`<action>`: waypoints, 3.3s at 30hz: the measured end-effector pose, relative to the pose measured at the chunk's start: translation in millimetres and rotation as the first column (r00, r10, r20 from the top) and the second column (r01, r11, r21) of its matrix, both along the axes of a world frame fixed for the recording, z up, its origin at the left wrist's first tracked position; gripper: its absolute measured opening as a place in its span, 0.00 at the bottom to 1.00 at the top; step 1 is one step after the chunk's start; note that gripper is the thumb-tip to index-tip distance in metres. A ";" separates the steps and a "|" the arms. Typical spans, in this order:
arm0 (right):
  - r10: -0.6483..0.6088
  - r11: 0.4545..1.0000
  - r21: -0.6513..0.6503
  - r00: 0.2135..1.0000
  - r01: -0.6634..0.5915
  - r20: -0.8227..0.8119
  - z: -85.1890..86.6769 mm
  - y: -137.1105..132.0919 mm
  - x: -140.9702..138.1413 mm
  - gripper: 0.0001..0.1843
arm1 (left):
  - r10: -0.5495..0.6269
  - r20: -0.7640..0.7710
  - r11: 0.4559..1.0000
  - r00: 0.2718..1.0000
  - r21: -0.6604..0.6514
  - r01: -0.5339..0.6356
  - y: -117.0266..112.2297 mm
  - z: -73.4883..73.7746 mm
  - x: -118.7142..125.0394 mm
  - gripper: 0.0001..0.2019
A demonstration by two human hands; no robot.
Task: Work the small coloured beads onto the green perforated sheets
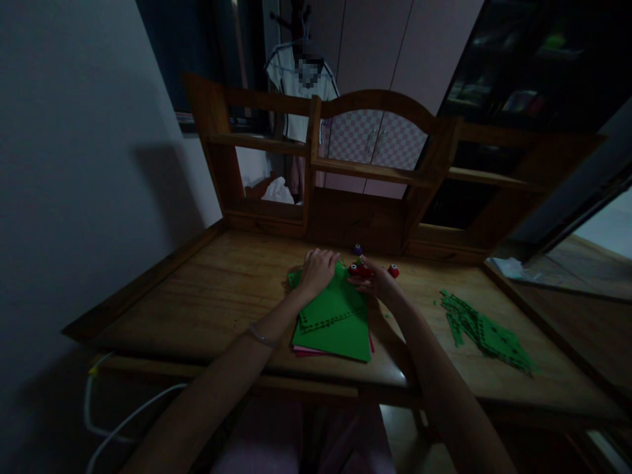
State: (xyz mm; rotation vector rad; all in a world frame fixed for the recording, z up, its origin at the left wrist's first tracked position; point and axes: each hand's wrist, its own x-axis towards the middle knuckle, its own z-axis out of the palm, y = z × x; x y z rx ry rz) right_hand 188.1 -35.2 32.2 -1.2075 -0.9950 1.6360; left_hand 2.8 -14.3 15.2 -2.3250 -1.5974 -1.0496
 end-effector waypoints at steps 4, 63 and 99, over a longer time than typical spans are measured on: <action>0.024 0.999 0.027 1.000 -0.024 0.020 -1.4 -0.7 -0.7 0.20 | -0.007 0.003 1.000 1.000 0.012 0.007 2.2 -2.6 0.1 0.17; 0.013 0.932 0.320 0.901 -0.168 0.435 -1.7 -5.5 -2.8 0.25 | -0.112 0.014 0.993 0.994 -0.024 0.113 2.7 -0.6 -0.4 0.24; -0.032 0.919 0.340 0.825 -0.197 0.565 -0.9 -6.8 1.1 0.29 | -0.132 0.045 0.990 0.990 -0.052 0.135 3.1 -0.8 -0.4 0.23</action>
